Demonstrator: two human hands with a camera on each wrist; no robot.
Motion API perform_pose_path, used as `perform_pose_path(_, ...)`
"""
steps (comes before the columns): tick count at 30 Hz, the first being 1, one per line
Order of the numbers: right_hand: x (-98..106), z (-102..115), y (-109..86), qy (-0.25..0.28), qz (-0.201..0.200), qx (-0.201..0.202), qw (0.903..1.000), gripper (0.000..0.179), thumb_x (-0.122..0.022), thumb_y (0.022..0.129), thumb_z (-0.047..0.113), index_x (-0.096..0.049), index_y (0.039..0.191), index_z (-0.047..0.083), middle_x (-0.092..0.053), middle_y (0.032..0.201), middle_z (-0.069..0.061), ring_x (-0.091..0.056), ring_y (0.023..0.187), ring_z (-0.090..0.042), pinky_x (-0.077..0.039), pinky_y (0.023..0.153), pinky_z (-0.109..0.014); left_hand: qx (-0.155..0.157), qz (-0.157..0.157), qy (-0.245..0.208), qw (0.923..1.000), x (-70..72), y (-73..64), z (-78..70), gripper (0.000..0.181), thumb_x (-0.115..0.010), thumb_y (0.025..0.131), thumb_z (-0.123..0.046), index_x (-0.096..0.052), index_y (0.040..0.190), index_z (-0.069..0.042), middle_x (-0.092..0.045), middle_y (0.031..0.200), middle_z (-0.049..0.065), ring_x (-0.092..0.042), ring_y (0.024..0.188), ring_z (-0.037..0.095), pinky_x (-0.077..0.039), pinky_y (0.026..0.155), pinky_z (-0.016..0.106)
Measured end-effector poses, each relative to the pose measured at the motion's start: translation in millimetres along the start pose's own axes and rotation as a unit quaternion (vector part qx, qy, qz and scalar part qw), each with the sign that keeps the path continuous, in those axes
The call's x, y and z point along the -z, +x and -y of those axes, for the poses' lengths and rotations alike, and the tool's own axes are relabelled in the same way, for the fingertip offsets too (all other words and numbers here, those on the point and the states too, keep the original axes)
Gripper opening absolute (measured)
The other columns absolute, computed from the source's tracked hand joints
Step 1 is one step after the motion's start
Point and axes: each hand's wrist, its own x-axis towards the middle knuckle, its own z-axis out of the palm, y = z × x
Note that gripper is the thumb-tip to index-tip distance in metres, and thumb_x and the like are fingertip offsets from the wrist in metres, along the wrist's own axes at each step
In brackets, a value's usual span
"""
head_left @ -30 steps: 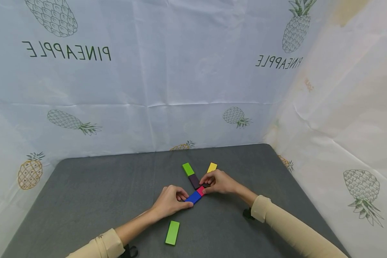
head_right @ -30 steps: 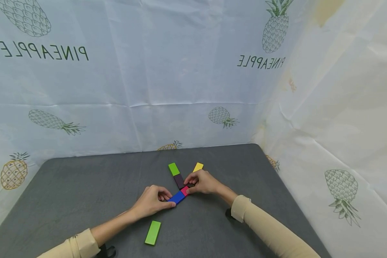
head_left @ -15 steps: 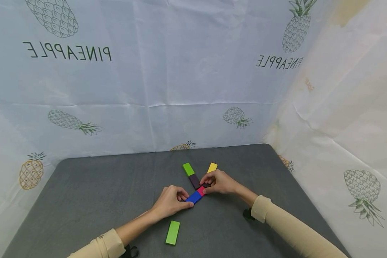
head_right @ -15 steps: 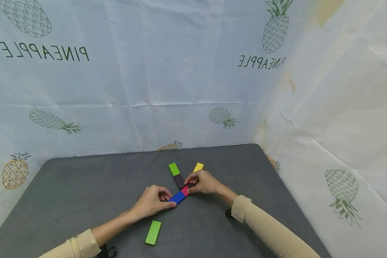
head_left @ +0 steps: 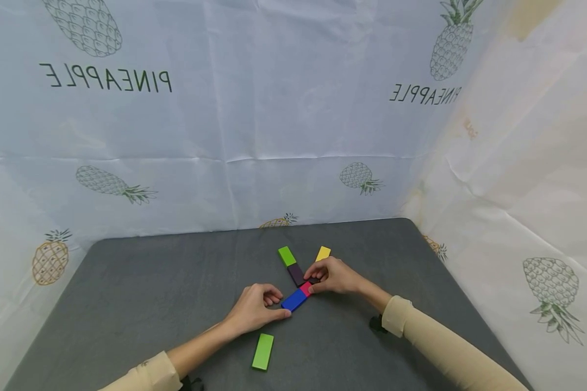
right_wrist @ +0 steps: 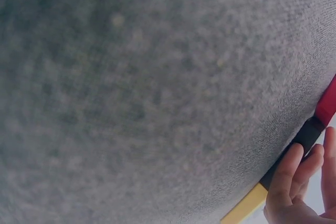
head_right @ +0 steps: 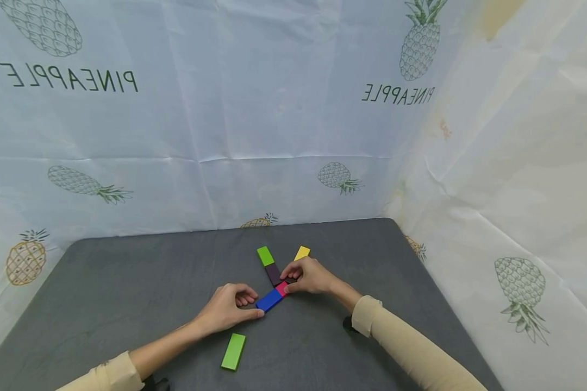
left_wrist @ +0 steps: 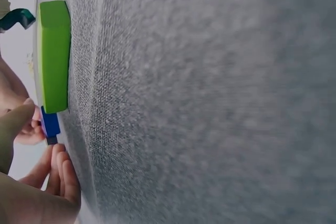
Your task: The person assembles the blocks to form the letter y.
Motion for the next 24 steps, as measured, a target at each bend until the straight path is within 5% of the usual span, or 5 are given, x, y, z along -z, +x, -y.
perform_pose_path(4,0.4,0.7,0.2,0.003,0.001,-0.001,1.0000,0.022,-0.087,0.093,0.015,-0.082,0.113,0.009,-0.076,0.105,-0.007,-0.062,0.092,-0.007,-0.057,0.082,-0.019,0.015,0.010,-0.004,0.9998,6.5,-10.0,0.8,0.041,-0.098,0.080,-0.033,-0.079,0.104,-0.005,-0.076,0.093,0.002,-0.064,0.081,0.008,-0.053,0.072,0.021)
perform_pose_path(9,1.5,0.7,-0.1,0.007,0.003,-0.001,1.0000,0.022,-0.087,0.093,0.015,-0.082,0.113,0.009,-0.076,0.106,-0.007,-0.062,0.093,-0.008,-0.057,0.082,-0.019,0.019,0.027,-0.003,0.9994,0.9,-17.1,33.9,0.045,-0.096,0.079,-0.049,-0.078,0.103,-0.016,-0.072,0.092,-0.010,-0.063,0.080,0.003,-0.054,0.072,0.022)
perform_pose_path(11,1.8,0.4,-0.6,0.006,0.003,-0.002,1.0000,0.022,-0.087,0.093,0.015,-0.082,0.113,0.009,-0.076,0.106,-0.007,-0.062,0.093,-0.009,-0.057,0.082,-0.019,0.019,0.041,-0.002,0.9990,3.0,-23.4,33.0,0.045,-0.096,0.080,-0.051,-0.078,0.104,-0.017,-0.071,0.093,-0.011,-0.062,0.080,0.002,-0.052,0.073,0.021)
perform_pose_path(15,1.7,0.1,-1.5,0.007,0.003,0.000,1.0000,0.022,-0.087,0.093,0.014,-0.082,0.113,0.008,-0.076,0.106,-0.008,-0.063,0.094,-0.010,-0.057,0.082,-0.019,0.015,0.059,0.001,0.9982,17.1,-43.0,3.0,0.045,-0.097,0.080,-0.038,-0.077,0.108,-0.009,-0.071,0.097,-0.002,-0.060,0.084,0.004,-0.051,0.076,0.021)
perform_pose_path(24,-0.4,0.4,-1.0,0.008,0.000,0.005,1.0000,0.021,-0.087,0.093,0.014,-0.082,0.112,0.008,-0.075,0.104,-0.008,-0.062,0.093,-0.010,-0.057,0.081,-0.020,0.005,0.064,0.024,0.9976,13.3,-72.1,4.3,0.063,-0.100,0.075,-0.046,-0.072,0.119,-0.011,-0.065,0.107,-0.003,-0.054,0.091,-0.003,-0.052,0.080,0.021)
